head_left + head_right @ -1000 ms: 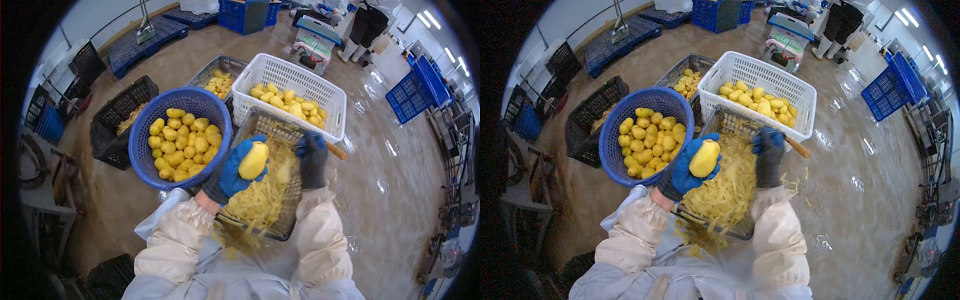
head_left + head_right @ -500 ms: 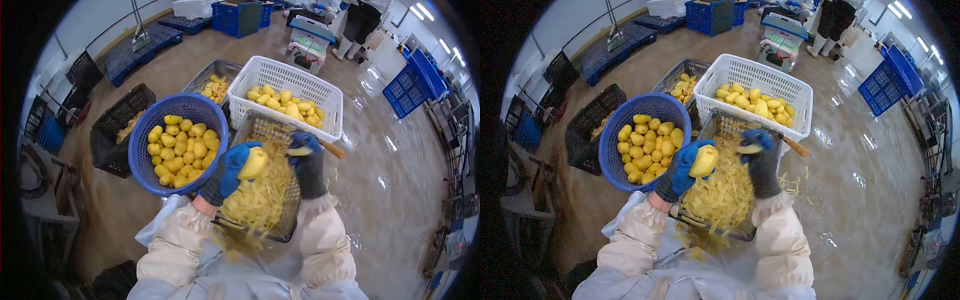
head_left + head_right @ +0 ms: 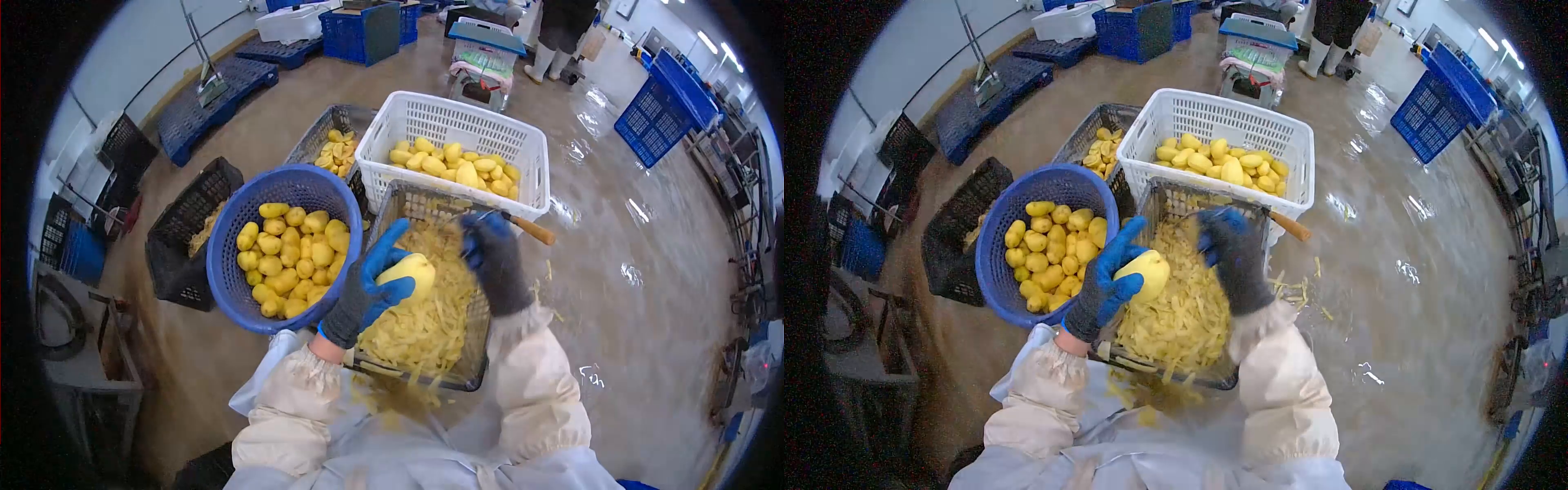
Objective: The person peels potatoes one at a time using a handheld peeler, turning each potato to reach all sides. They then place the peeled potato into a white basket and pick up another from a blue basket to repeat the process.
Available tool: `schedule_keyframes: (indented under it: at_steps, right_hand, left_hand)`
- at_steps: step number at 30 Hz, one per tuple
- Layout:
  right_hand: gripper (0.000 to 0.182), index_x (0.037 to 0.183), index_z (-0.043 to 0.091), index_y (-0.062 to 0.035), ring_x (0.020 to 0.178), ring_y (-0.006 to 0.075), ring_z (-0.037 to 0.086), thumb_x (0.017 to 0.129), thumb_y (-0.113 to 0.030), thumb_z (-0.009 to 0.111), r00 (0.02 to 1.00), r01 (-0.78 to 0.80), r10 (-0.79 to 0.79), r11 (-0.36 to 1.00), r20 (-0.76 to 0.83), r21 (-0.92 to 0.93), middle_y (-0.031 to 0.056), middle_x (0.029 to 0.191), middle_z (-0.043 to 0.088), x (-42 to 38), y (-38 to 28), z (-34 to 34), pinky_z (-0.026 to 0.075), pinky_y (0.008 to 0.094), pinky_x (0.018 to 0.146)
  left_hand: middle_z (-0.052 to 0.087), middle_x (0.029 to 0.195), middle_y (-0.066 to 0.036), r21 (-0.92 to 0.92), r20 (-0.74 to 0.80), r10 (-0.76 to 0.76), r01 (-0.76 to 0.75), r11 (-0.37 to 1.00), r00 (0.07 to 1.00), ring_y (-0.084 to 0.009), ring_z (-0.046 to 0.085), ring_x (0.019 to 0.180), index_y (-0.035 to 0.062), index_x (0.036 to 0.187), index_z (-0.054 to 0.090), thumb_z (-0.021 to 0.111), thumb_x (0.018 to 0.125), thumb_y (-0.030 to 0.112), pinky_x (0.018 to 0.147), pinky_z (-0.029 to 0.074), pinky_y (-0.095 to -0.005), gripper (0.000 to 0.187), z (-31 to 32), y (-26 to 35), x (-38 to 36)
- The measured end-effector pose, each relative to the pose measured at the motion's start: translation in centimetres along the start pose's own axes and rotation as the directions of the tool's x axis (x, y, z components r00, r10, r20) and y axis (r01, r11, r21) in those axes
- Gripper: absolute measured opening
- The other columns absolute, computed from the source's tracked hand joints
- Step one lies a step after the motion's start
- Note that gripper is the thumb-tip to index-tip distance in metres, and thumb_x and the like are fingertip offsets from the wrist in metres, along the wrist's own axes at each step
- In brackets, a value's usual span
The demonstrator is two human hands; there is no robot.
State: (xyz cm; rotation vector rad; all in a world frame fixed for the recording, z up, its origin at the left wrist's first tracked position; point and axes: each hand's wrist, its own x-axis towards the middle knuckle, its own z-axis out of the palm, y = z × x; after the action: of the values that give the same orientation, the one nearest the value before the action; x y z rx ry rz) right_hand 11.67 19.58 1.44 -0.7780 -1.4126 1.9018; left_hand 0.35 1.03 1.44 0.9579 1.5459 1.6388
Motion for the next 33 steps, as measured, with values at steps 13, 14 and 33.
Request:
schedule_keyframes:
  at_steps: [13,14,33]
  right_hand:
    - [0.014,0.084,0.060,-0.0050,0.048,0.0095,0.052,0.086,-0.019,0.060,0.990,-0.117,0.104,0.983,0.095,0.142,0.0023,0.062,0.056,1.4,2.4,-1.5,0.040,0.0205,0.041]
    - [0.014,0.084,0.060,-0.0050,0.048,0.0095,0.052,0.086,-0.019,0.060,0.991,-0.111,0.098,0.984,0.097,0.141,0.0023,0.062,0.056,0.1,0.9,-0.1,0.040,0.0205,0.041]
    - [0.019,0.089,0.059,-0.0043,0.050,0.0080,0.053,0.086,-0.022,0.064,0.899,-0.289,0.172,0.923,0.402,0.252,0.0013,0.065,0.058,-3.3,3.0,3.8,0.043,0.0196,0.045]
  left_hand:
    - [0.060,0.105,-0.007,0.057,-0.031,0.060,-0.059,0.997,0.998,-0.0151,0.058,0.094,0.0014,0.140,0.034,0.071,0.073,0.044,0.085,0.047,-0.0300,0.088,0.1,1.1,-0.6]
    - [0.061,0.103,-0.006,0.038,-0.041,0.087,-0.086,0.996,0.995,-0.0137,0.058,0.090,0.0044,0.140,0.035,0.072,0.074,0.037,0.079,0.048,-0.0277,0.082,-0.3,0.3,-0.3]
    - [0.062,0.102,-0.008,-0.641,-0.043,-0.203,0.129,0.757,0.978,-0.0167,0.060,0.090,0.0022,0.116,0.054,0.037,0.097,0.045,0.076,0.050,-0.0284,0.050,0.8,-3.6,0.6]
